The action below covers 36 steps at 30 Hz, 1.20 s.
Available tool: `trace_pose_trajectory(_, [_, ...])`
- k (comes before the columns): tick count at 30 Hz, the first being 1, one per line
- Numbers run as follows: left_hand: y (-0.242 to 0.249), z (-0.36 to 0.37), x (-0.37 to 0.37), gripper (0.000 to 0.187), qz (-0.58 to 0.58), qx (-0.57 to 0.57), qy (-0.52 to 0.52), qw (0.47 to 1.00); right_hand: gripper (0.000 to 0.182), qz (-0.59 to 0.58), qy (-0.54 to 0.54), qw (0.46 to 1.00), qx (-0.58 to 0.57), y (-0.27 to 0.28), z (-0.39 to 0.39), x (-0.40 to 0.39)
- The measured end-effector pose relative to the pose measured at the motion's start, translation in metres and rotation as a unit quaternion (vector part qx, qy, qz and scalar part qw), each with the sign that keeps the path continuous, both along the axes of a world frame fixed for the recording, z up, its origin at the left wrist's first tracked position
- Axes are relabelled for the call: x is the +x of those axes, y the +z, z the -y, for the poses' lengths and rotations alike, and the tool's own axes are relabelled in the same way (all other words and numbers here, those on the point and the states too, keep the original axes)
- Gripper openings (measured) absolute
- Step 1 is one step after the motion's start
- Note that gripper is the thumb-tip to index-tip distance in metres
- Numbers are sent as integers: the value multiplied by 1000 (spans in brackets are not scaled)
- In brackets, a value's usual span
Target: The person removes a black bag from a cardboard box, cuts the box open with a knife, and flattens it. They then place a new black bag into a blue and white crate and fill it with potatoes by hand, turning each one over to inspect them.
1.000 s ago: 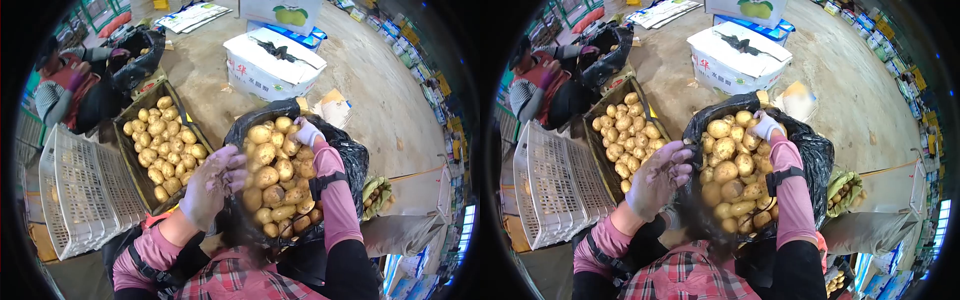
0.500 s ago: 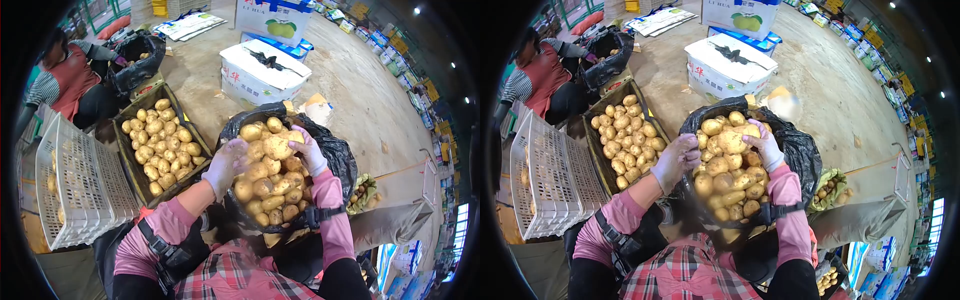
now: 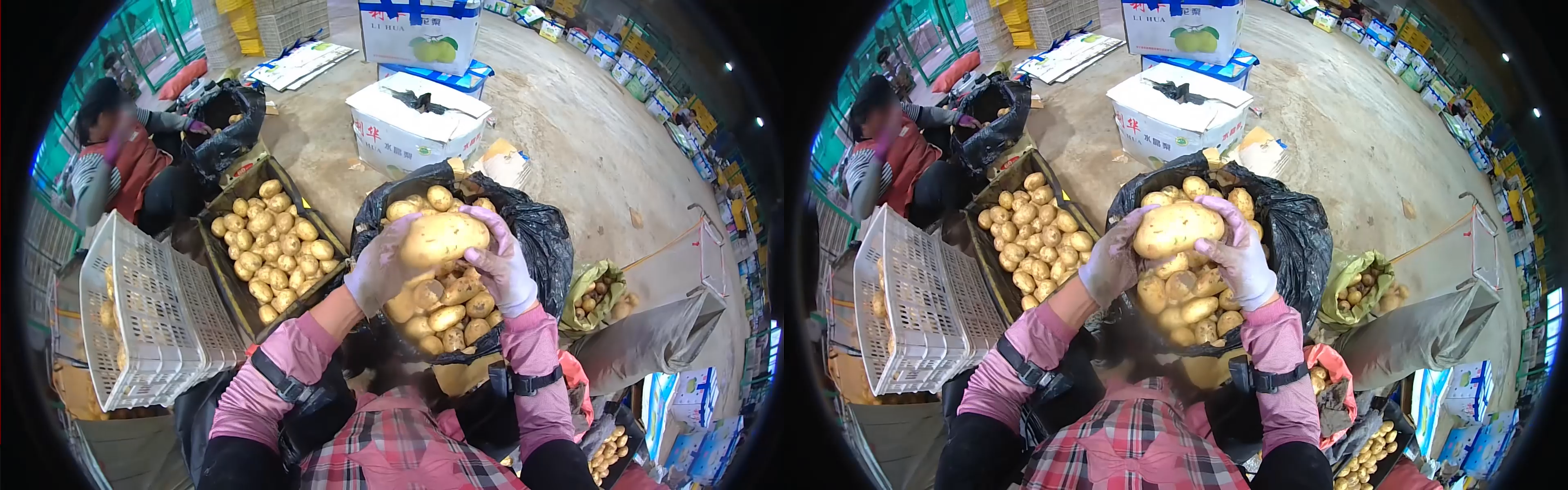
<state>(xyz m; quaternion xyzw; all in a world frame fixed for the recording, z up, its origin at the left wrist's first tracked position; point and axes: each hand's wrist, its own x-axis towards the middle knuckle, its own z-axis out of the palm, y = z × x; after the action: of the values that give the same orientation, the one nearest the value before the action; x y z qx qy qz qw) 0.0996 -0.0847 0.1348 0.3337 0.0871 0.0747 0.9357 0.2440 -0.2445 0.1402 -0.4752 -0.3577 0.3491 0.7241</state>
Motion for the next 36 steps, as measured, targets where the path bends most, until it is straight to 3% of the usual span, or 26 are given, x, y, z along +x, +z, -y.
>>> trace_pose_trajectory(1, [10, 1, -2, 43, -26, -40, -40, 998, 63, 1, 4, 1000, 29, 2, 0, -2])
trace_pose_trajectory(4, [12, 8, 1, 43, -39, 47, 2, 998, 67, -22, 3, 999, 27, 1, 3, 1])
trace_pose_trajectory(5, [1, 7, 5, 43, -17, 208, 37, 977, 68, -35, -7, 999, 3, -4, 2, 3])
trace_pose_trajectory(6, [-12, 5, 12, 43, 5, 362, 71, 929, 69, -48, -16, 999, -20, -10, 2, 4])
trace_pose_trajectory(8, [-25, 0, 17, 42, 30, 529, 106, 841, 73, -30, -18, 999, -20, -13, 3, 4])
trace_pose_trajectory(12, [-33, -4, 17, 41, 31, 663, 167, 729, 77, 17, -29, 999, -14, -9, 1, -1])
trace_pose_trajectory(14, [-38, -5, 16, 37, 17, 685, 186, 705, 77, 41, -38, 998, -23, -11, -1, -2])
trace_pose_trajectory(15, [-38, -5, 16, 34, 6, 665, 181, 725, 77, 49, -42, 997, -30, -10, -2, -3])
trace_pose_trajectory(17, [-41, -9, 18, 30, 25, 729, 181, 660, 76, 59, -46, 996, -49, -3, -1, -6])
trace_pose_trajectory(18, [-49, -17, 18, 33, 46, 807, 185, 560, 75, 59, -38, 996, -55, 3, -1, -10])
trace_pose_trajectory(19, [-86, -21, 27, 44, -12, 721, 177, 669, 73, 115, -51, 989, -77, 3, 0, -9])
trace_pose_trajectory(20, [-65, -12, 22, 43, -48, 714, 152, 682, 70, 114, -40, 990, -74, 4, 0, -11])
trace_pose_trajectory(22, [-68, -7, 26, 51, -66, 656, 158, 735, 67, 142, -68, 984, -79, 0, -3, -14])
trace_pose_trajectory(24, [-80, -12, 29, 64, -63, 485, 132, 862, 66, 62, -41, 994, -75, 20, -9, -33])
trace_pose_trajectory(25, [-84, -14, 29, 71, -71, 369, 112, 920, 67, 80, -42, 993, -73, 15, -6, -30])
trace_pose_trajectory(27, [-6, 0, -2, 79, -122, 149, 36, 981, 69, 102, -39, 992, -65, 7, -6, -30])
trace_pose_trajectory(28, [22, 8, -26, 79, -96, 164, 23, 982, 70, 105, -32, 992, -62, 8, -5, -32])
trace_pose_trajectory(29, [-15, 3, -13, 73, -6, 294, 81, 952, 71, 76, 12, 996, -33, -2, -5, -27])
trace_pose_trajectory(30, [-5, 2, -22, 67, 71, 412, 161, 894, 71, 23, 22, 999, -19, 1, -6, -34])
trace_pose_trajectory(31, [4, 1, -32, 63, 17, 279, 128, 951, 71, -30, 32, 999, -6, 5, -6, -42])
trace_pose_trajectory(32, [43, -4, -68, 59, -37, 139, 93, 985, 71, -82, 43, 996, 5, 9, -8, -46])
trace_pose_trajectory(34, [52, -38, -137, 55, 5, 133, 300, 945, 64, 7, 4, 992, -125, -4, -2, -26])
trace_pose_trajectory(36, [59, -76, -209, 54, 33, 97, 454, 885, 57, -2, -25, 985, -172, -15, 3, -9])
